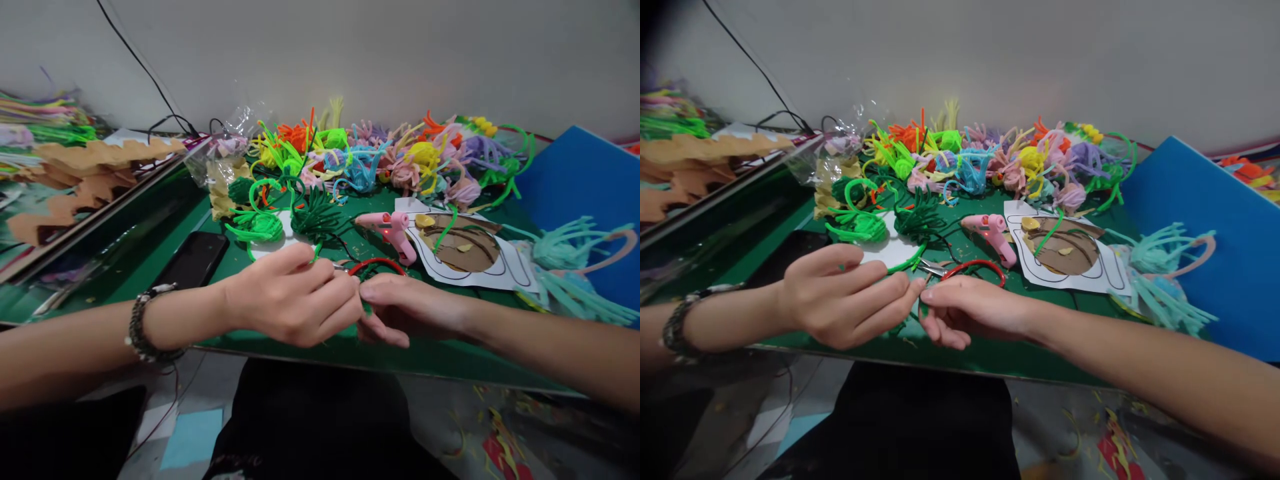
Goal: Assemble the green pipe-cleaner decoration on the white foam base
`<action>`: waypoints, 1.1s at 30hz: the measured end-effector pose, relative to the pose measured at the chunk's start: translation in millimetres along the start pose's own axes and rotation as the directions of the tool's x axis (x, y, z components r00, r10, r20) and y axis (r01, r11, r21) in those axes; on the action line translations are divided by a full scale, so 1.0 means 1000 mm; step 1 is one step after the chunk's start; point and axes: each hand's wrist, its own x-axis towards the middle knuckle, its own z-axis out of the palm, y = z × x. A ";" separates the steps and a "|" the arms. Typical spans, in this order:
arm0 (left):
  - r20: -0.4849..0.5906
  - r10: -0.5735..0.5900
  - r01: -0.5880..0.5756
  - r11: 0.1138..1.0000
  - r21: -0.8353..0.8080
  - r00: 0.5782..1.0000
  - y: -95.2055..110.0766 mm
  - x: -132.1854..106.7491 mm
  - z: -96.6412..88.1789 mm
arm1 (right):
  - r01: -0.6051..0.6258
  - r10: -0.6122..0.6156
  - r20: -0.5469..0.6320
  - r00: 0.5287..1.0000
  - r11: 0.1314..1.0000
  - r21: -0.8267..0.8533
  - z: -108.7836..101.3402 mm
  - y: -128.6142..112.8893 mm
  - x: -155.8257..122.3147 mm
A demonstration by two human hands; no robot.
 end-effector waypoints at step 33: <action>0.589 0.028 0.507 -0.542 -0.670 0.808 0.026 -0.024 0.070 | 0.231 -0.229 0.664 0.711 -0.817 -0.529 0.021 -0.002 -0.020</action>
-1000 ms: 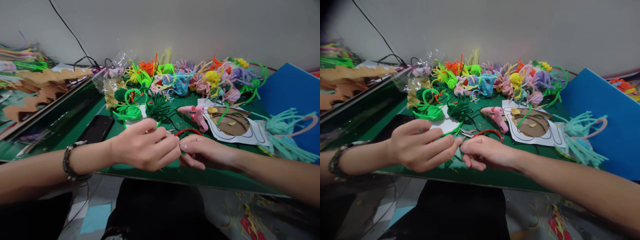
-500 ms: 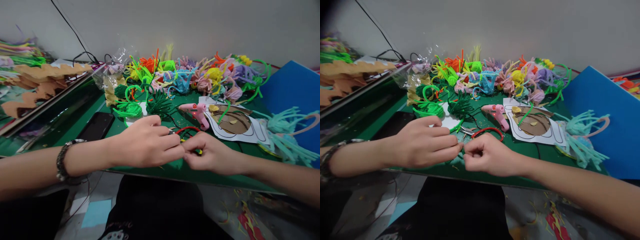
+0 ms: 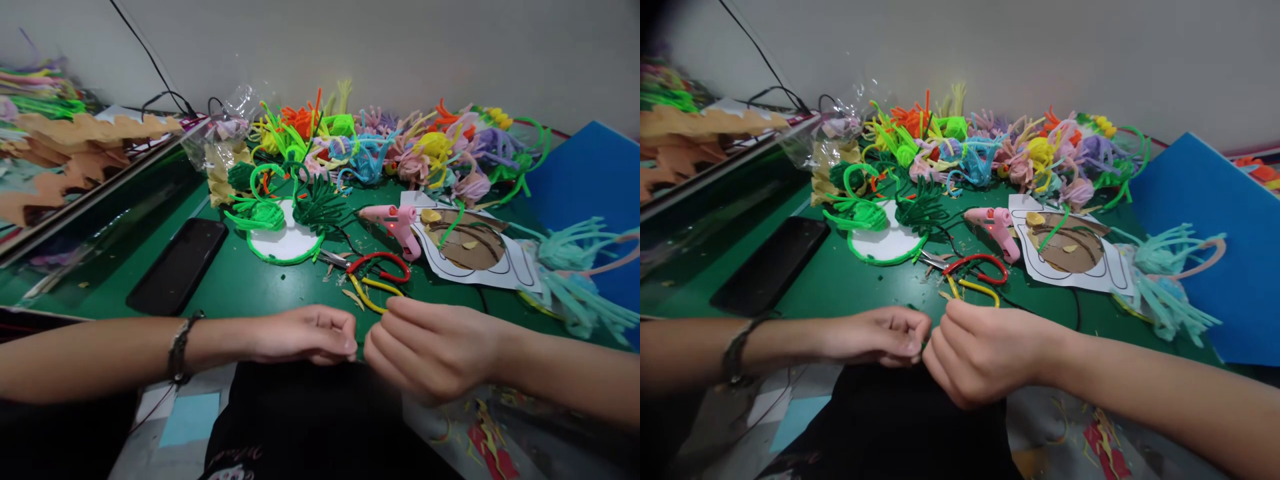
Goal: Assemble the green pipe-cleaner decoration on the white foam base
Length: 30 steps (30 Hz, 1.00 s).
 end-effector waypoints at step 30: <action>-0.233 0.466 -0.470 0.882 0.045 0.853 -0.004 0.001 0.020 | -0.574 0.580 -0.102 0.808 0.815 0.082 0.017 0.031 -0.054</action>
